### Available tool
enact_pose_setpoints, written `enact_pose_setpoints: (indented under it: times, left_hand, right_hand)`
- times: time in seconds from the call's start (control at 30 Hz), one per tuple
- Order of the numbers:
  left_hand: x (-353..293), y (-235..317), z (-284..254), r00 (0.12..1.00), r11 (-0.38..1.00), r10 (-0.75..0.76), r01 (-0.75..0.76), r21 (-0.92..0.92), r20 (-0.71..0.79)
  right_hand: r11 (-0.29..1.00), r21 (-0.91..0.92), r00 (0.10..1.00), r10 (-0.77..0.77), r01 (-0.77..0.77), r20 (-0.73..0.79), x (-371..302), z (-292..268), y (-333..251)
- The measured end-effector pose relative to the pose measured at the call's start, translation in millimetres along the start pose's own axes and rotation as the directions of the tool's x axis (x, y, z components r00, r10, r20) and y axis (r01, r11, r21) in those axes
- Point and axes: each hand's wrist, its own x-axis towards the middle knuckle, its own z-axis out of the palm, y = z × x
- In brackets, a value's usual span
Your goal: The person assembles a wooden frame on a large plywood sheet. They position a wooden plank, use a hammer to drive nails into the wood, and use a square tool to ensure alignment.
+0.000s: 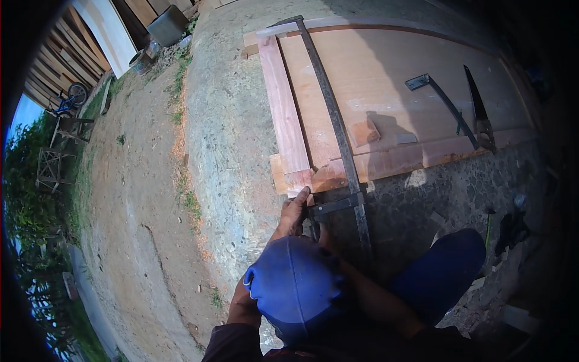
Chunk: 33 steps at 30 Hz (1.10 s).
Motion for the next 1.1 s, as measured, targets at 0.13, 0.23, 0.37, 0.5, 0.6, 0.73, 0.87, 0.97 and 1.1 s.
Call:
enact_pose_setpoints:
  times: [0.13, 0.23, 0.37, 0.5, 0.6, 0.73, 0.87, 0.97, 1.1]
  left_hand:
    - [2.6, 1.5, -3.7, 1.0, 0.999, -0.011, 0.011, -0.045, -0.002]
    - [5.8, -4.9, 2.3, 0.999, 0.995, 0.02, -0.016, -0.094, 0.041]
    - [5.4, -6.1, -1.2, 0.999, 0.997, 0.025, -0.023, -0.076, 0.022]
    - [-1.6, 5.2, 8.6, 1.0, 0.999, -0.025, 0.025, -0.039, -0.005]
    - [-10.8, 5.9, 1.1, 0.998, 0.999, -0.048, 0.046, -0.029, -0.042]
    - [3.3, -6.2, -4.6, 1.0, 0.996, 0.014, -0.014, -0.091, 0.0]
    - [6.1, -6.9, -2.4, 1.0, 0.997, 0.011, -0.01, -0.074, 0.004]
    - [6.3, -7.4, 1.9, 1.0, 0.997, -0.005, 0.002, -0.08, -0.027]
    - [22.8, -17.6, -14.7, 0.999, 0.993, 0.027, -0.024, -0.118, 0.026]
  right_hand:
    - [0.897, 0.388, 0.895, 0.019, -0.212, 0.445, 7.1, -28.5, -16.2]
    - [0.75, 0.491, 0.715, -0.034, -0.444, 0.699, 21.1, -40.1, 3.7]
    - [0.97, 0.197, 0.969, 0.098, -0.144, 0.225, 5.2, -14.7, 3.4]
    - [0.972, 0.192, 0.974, 0.095, -0.135, 0.206, 5.1, -11.9, -5.3]
    - [0.676, 0.492, 0.683, 0.023, -0.549, 0.73, 9.5, -45.3, -19.1]
    - [0.87, 0.366, 0.858, 0.115, -0.331, 0.501, 3.6, -38.9, -16.6]
    - [0.998, 0.032, 0.996, 0.043, -0.046, 0.08, 3.2, -7.5, -1.6]
    - [0.938, 0.284, 0.886, 0.047, -0.198, 0.461, 14.5, -29.5, 6.4]
    - [0.746, 0.483, 0.724, -0.002, -0.458, 0.69, 15.1, -38.5, 1.4]
